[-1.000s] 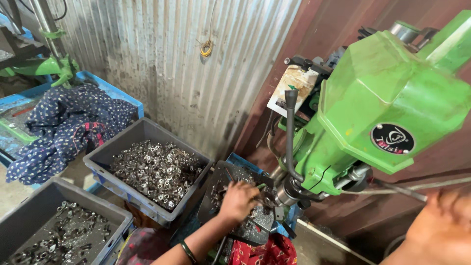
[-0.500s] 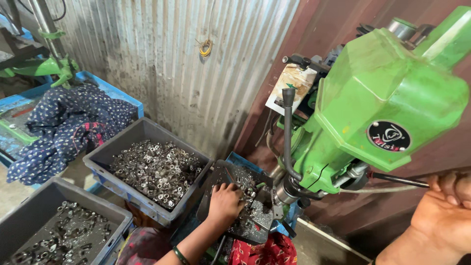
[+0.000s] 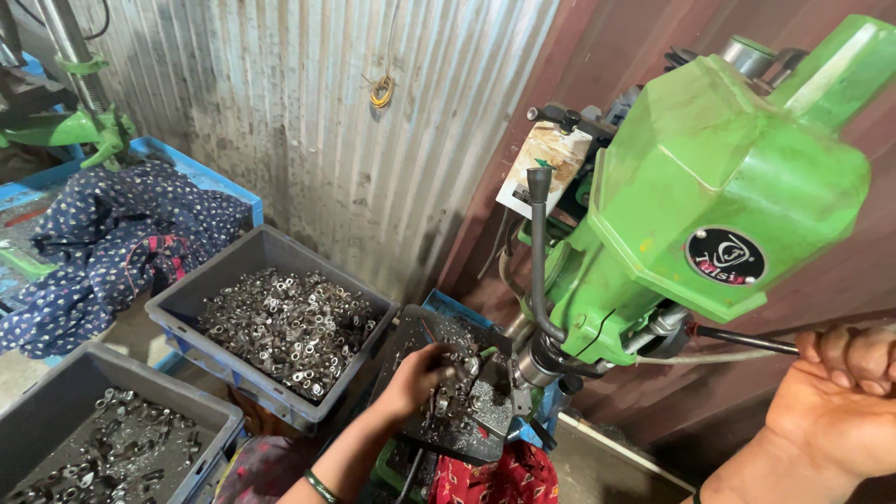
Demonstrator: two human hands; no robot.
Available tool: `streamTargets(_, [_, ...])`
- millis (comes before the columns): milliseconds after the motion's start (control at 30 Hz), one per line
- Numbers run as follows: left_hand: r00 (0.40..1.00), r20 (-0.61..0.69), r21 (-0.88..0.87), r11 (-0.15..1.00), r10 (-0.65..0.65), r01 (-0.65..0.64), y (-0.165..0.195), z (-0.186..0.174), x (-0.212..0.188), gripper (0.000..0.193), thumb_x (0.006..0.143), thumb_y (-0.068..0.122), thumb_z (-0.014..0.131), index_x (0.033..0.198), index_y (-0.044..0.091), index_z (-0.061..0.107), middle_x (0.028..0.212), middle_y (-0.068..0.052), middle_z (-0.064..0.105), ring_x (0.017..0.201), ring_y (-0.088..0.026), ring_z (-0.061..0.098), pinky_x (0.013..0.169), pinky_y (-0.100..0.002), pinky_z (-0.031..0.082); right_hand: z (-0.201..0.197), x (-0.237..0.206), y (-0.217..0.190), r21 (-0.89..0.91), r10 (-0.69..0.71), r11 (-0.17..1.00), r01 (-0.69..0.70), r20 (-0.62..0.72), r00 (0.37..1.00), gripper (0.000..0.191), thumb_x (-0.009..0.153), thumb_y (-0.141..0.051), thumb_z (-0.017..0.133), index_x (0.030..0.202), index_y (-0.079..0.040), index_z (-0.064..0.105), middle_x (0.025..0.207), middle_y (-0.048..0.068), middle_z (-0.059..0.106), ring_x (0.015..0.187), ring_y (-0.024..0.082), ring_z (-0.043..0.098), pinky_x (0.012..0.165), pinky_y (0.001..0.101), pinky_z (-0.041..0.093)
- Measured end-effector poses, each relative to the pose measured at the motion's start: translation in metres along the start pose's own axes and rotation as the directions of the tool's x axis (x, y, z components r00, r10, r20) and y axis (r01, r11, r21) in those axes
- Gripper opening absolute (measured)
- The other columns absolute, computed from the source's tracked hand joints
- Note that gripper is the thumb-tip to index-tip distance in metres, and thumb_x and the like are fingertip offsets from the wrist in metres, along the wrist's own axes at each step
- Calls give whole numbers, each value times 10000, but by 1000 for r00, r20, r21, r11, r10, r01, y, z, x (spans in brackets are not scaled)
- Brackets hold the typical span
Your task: The person repeatedly picks small metal parts from a bin, places them under a drill press, and operates the machine to drill each piece. The person then removes the drilled parts and places them into a separate bin. The cycle continues with multiple parts throughout the clip.
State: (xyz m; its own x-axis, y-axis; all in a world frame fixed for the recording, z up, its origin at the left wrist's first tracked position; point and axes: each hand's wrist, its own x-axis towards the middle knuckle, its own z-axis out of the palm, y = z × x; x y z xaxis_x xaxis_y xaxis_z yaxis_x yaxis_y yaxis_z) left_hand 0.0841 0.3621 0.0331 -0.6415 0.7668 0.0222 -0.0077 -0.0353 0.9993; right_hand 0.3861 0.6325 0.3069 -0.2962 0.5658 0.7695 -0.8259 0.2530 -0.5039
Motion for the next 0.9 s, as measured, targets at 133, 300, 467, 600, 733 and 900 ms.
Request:
streamTargets(133, [973, 158, -728, 646, -170, 231, -10, 16, 0, 393, 894, 108, 695, 1275, 31, 636, 1079, -56, 759, 993, -201, 683, 911, -364, 545, -2, -1, 1, 36, 12, 999, -10, -53, 999, 383, 1164, -236, 458, 800, -165, 362, 695, -50, 278, 591, 80, 228, 614, 203, 248])
streamTargets(300, [999, -17, -318, 947, 48, -51, 1, 53, -5, 299, 811, 23, 810, 1088, -11, 702, 1008, -54, 761, 945, -141, 699, 898, -310, 549, -1, 0, 1, 14, 1, 1000, -1, -51, 999, 362, 1147, -260, 464, 810, -164, 376, 687, -53, 276, 585, 81, 216, 595, 201, 226])
streamTargets(467, [993, -94, -168, 982, 72, -87, 23, 76, -10, 262, 745, 2, 820, 990, 56, 743, 927, -21, 788, 860, -106, 722, 816, -296, 584, -5, -2, -1, 46, 18, 999, -15, -64, 998, 360, 1142, -276, 465, 814, -152, 381, 704, -45, 285, 591, 87, 218, 595, 200, 227])
streamTargets(600, [984, -129, -30, 991, 123, -128, 34, 79, -14, 267, 726, 14, 844, 967, 29, 730, 921, -67, 787, 850, -143, 716, 806, -313, 567, -19, -4, 5, 68, 8, 998, -5, -48, 999, 379, 1170, -266, 464, 821, -144, 382, 719, -37, 293, 597, 93, 222, 618, 210, 240])
streamTargets(733, [970, -152, 184, 970, 191, -162, 40, 79, -23, 310, 699, 40, 878, 948, 18, 694, 941, -105, 763, 872, -231, 726, 821, -337, 550, -38, -22, 10, 110, -22, 994, 25, -21, 1000, 384, 1182, -274, 454, 833, -129, 391, 731, -18, 303, 621, 110, 267, 678, 242, 296])
streamTargets(900, [935, -186, 394, 895, 302, -211, 53, 76, -27, 323, 684, 126, 886, 957, 82, 720, 983, -78, 727, 982, -299, 666, 859, -402, 512, -54, -96, 27, 60, -163, 985, 165, -25, 986, 353, 1121, -279, 479, 815, -141, 370, 713, 3, 304, 667, 132, 370, 734, 271, 396])
